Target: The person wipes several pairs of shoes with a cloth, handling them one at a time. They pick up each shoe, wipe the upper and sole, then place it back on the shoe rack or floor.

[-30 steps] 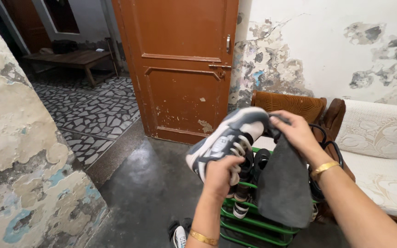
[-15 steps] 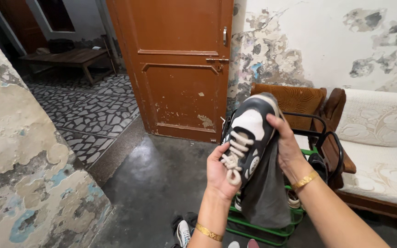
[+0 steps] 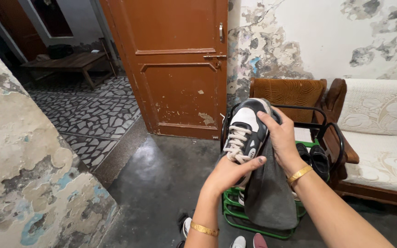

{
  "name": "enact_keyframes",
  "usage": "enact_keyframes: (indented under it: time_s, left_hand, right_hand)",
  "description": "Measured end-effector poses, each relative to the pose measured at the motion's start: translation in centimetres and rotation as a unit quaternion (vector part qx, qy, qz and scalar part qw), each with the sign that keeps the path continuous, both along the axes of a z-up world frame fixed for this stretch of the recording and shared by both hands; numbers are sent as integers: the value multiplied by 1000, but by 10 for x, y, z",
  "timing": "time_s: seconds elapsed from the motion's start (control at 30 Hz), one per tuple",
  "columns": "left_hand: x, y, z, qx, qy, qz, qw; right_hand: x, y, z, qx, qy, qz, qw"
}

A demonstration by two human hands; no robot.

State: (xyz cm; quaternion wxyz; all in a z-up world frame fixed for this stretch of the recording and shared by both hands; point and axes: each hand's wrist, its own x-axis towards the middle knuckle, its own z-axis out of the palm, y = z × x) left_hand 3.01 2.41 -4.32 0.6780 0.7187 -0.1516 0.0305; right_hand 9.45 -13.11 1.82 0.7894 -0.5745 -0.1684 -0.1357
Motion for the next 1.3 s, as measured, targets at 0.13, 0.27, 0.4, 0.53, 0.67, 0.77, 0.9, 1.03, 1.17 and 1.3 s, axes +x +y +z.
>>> enact_keyframes:
  time_s: [0.13,0.27,0.4,0.53,0.67,0.77,0.9,1.03,1.17,1.3]
  left_hand:
    - [8,-8,2,-387,80,-65,916]
    - [22,-9,7,-611,126,-120,772]
    - [33,-13,17,-601,97,-137,782]
    - [44,-32,18,-592,65,-189,781]
    - [46,-28,6,-631,87,-129,760]
    - [42,-14,-10,-672,66,-116,729]
    - [36,10,-25,-658,18,-225,719]
    - [40,19,-20,-686,3,-147,712]
    - [36,25,-4,-733,47,-20,678]
    - [23,12,10,-698,61,-45,712]
  right_hand:
    - [-4,-4,12,-78,5,25,997]
    - [-11,-16,53,-65,35,-17,997]
    - [-19,-10,81,-309,-281,-187,889]
    - [-18,20,65,-412,-403,-282,767]
    - [-33,31,31,-426,-379,-223,790]
    - [-59,37,-2,-440,-373,-166,800]
    - [-80,35,-32,-457,-396,-109,789]
    - [-70,5,-24,-422,-371,26,827]
    - [-49,-2,20,-325,-235,-47,915]
    - [-28,15,76,-261,-281,-179,906]
